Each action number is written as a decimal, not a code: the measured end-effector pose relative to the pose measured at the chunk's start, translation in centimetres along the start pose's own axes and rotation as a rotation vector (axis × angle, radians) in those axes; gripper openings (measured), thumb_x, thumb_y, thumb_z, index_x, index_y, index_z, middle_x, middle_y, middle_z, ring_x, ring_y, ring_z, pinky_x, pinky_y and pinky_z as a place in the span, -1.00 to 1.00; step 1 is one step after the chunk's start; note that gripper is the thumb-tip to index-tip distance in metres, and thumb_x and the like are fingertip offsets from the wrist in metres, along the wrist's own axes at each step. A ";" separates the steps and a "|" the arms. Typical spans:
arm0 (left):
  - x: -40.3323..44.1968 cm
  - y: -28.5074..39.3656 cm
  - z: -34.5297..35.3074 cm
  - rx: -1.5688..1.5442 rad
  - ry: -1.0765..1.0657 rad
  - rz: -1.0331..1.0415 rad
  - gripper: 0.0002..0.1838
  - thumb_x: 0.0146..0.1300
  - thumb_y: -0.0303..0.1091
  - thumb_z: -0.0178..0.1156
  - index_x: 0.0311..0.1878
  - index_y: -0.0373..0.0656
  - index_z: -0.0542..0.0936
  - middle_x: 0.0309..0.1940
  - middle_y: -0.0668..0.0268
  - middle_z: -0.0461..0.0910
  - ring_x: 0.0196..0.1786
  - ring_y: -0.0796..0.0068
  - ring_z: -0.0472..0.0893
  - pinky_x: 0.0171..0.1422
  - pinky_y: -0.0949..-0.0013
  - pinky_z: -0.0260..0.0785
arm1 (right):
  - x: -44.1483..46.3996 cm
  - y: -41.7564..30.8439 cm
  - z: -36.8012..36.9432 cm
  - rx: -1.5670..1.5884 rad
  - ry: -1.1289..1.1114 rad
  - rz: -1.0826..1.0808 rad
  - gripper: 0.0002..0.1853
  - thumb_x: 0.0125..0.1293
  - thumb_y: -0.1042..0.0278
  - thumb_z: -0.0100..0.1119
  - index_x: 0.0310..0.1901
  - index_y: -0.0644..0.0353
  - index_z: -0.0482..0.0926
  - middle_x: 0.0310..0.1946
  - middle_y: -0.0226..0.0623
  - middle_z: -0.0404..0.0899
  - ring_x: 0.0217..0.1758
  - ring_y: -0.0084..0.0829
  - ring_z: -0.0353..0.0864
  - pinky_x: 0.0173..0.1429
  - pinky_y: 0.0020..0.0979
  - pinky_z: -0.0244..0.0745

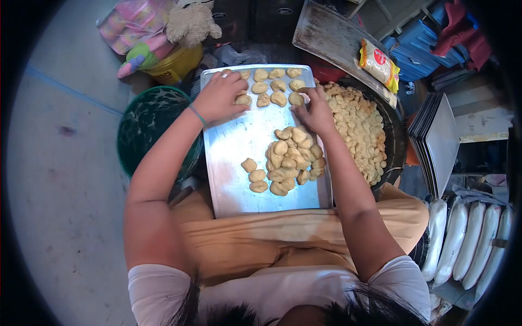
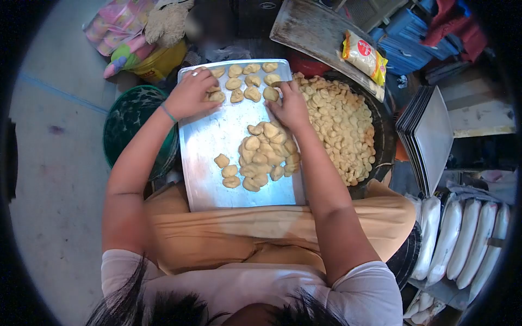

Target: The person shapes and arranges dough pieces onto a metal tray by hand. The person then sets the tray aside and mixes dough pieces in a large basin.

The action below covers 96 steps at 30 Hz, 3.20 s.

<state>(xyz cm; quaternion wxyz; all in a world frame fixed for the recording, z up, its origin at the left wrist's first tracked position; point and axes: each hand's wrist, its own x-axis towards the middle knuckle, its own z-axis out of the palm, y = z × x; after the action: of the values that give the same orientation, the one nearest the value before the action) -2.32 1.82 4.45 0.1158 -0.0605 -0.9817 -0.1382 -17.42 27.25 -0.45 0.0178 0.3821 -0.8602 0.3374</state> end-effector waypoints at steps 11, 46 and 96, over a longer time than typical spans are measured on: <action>-3.6 -2.8 0.3 0.012 -0.100 -0.038 -0.51 -0.04 -0.04 0.43 -0.10 -0.12 0.60 -0.16 0.23 0.52 0.07 0.17 0.50 0.23 0.15 0.29 | 6.5 -6.0 4.2 -0.223 -0.161 -0.201 -0.74 0.18 0.10 0.22 -0.22 0.06 0.69 -0.29 -0.28 0.66 -0.03 -0.22 0.57 0.12 -0.15 0.31; -6.2 5.9 2.0 -0.396 -0.593 -0.008 -0.71 0.11 -0.27 0.33 -0.14 -0.19 0.60 -0.25 0.02 0.63 -0.12 -0.01 0.61 0.01 0.10 0.44 | -0.4 -6.4 3.9 0.313 -0.484 0.112 -0.52 0.07 -0.03 0.42 -0.13 0.21 0.65 -0.33 -0.11 0.67 -0.28 -0.15 0.66 -0.16 -0.28 0.50; 0.8 4.8 5.2 0.062 -0.039 0.165 -0.70 0.12 -0.38 0.22 -0.03 -0.03 0.60 0.01 0.37 0.54 0.14 0.32 0.46 0.19 0.21 0.23 | -4.0 -4.3 -1.9 -0.038 -0.438 -0.346 -0.72 0.01 0.34 0.41 -0.19 0.13 0.65 -0.27 -0.22 0.65 -0.26 -0.21 0.61 -0.17 -0.28 0.49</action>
<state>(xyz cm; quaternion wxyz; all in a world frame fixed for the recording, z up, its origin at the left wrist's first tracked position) -3.47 7.98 0.99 0.1094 -0.1404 -0.9793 -0.0965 -12.14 28.92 2.25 -0.1040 0.5866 -0.7718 0.2225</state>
